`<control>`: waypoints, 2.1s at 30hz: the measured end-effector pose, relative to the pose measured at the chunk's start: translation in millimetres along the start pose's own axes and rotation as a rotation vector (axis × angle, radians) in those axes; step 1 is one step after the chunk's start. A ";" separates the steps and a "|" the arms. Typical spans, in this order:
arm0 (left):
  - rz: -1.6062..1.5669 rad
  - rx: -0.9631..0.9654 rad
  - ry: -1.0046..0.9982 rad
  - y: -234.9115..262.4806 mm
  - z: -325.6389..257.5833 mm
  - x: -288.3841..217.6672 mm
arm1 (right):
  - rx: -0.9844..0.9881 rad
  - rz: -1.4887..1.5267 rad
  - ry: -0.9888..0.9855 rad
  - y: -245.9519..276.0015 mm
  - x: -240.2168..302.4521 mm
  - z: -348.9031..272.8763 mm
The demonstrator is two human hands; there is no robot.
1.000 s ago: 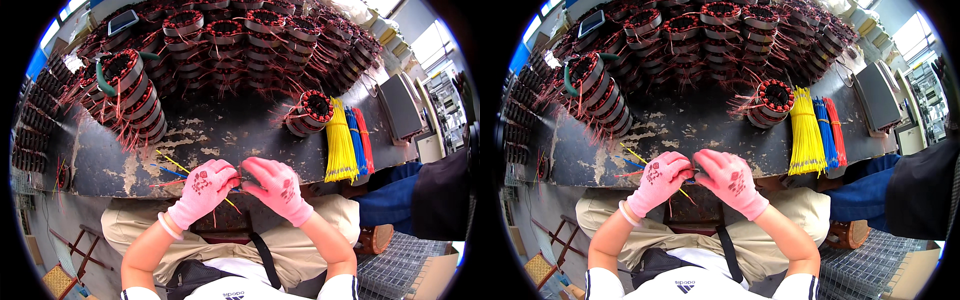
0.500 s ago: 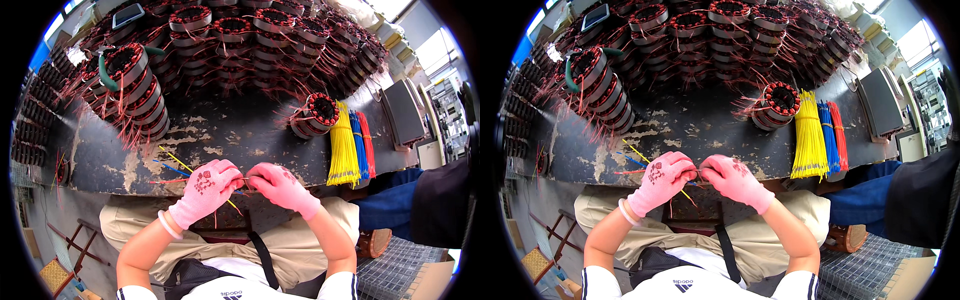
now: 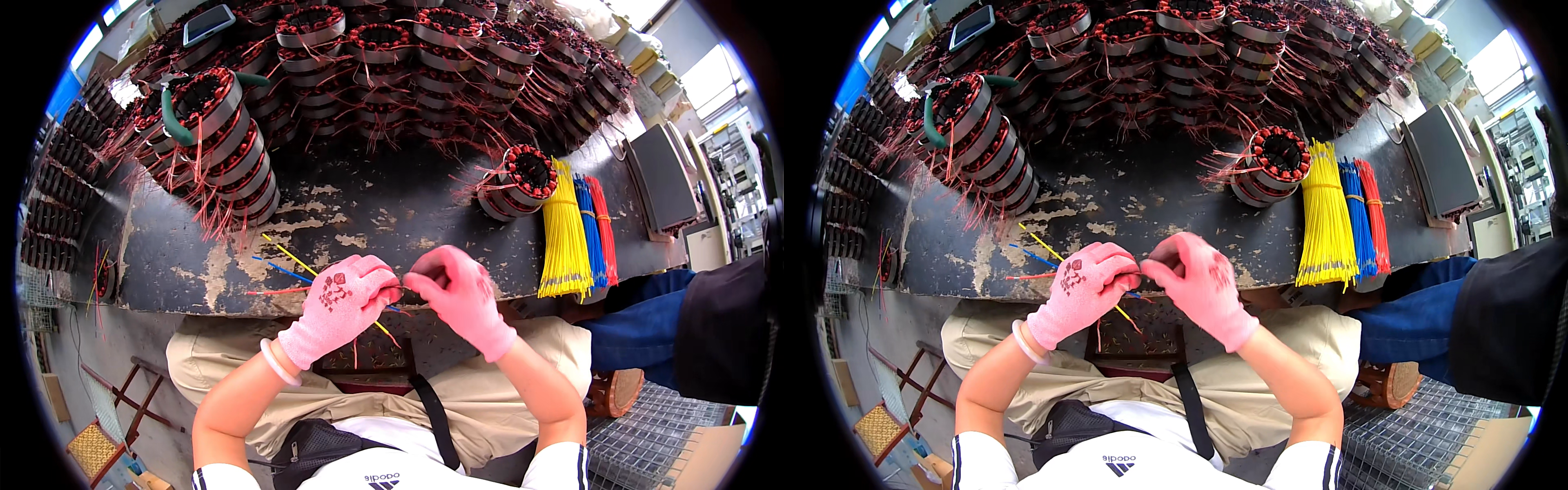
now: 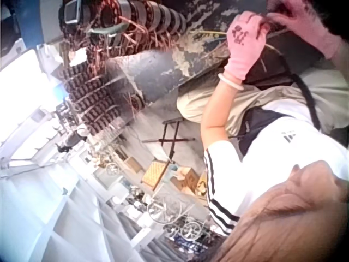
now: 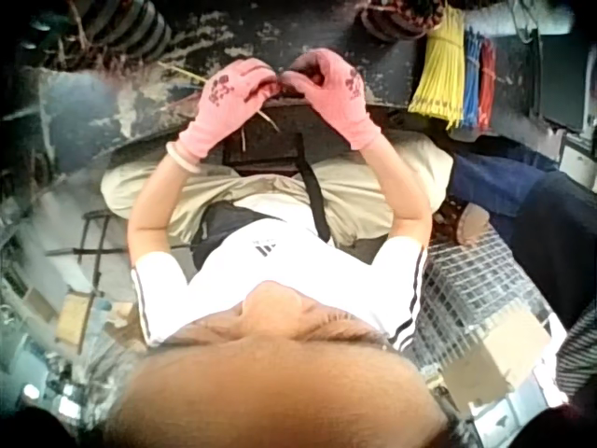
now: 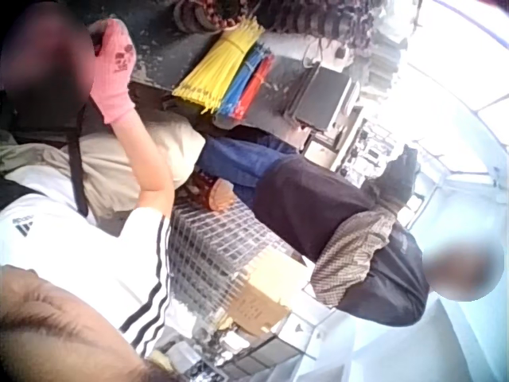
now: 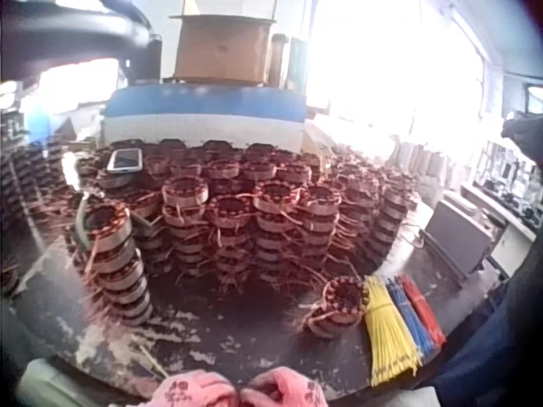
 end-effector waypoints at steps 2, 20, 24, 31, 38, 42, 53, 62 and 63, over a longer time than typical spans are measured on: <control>-0.019 0.017 0.002 1.6 2.0 -1.7 | -0.145 -0.457 0.428 5.6 9.1 -9.6; 0.002 -0.024 0.028 -1.9 -1.6 1.3 | 0.021 -0.618 0.627 8.2 17.6 -7.7; -0.002 -0.007 -0.024 -1.8 1.5 0.1 | 0.057 -0.584 0.740 2.5 7.7 1.9; 0.001 0.029 -0.009 0.8 -0.5 0.5 | 0.249 0.094 -0.137 -0.1 -1.5 12.4; -0.013 0.012 -0.013 -1.0 -0.2 0.5 | -0.010 -0.649 0.645 -4.0 3.1 -6.5; 0.001 0.030 -0.039 -2.2 1.1 3.9 | 0.297 0.514 -0.357 -12.9 -19.4 -5.6; -0.020 0.031 -0.036 0.3 1.5 0.9 | 0.169 -0.615 0.680 -0.3 3.0 -0.3; -0.040 0.059 -0.049 2.3 1.0 0.5 | -0.053 -0.447 0.426 8.6 12.9 -13.2; -0.038 0.053 -0.054 1.0 0.5 0.9 | -0.090 -0.568 0.539 6.8 16.1 -14.6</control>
Point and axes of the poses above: each hand's wrist, its own z-axis towards the middle knuckle, its own y-axis out of the back of the hand, x = y × z, the point moved 3 cm from there along z, towards the middle knuckle, and after that the axes turned 9 degrees about y, right-handed, at the moved point
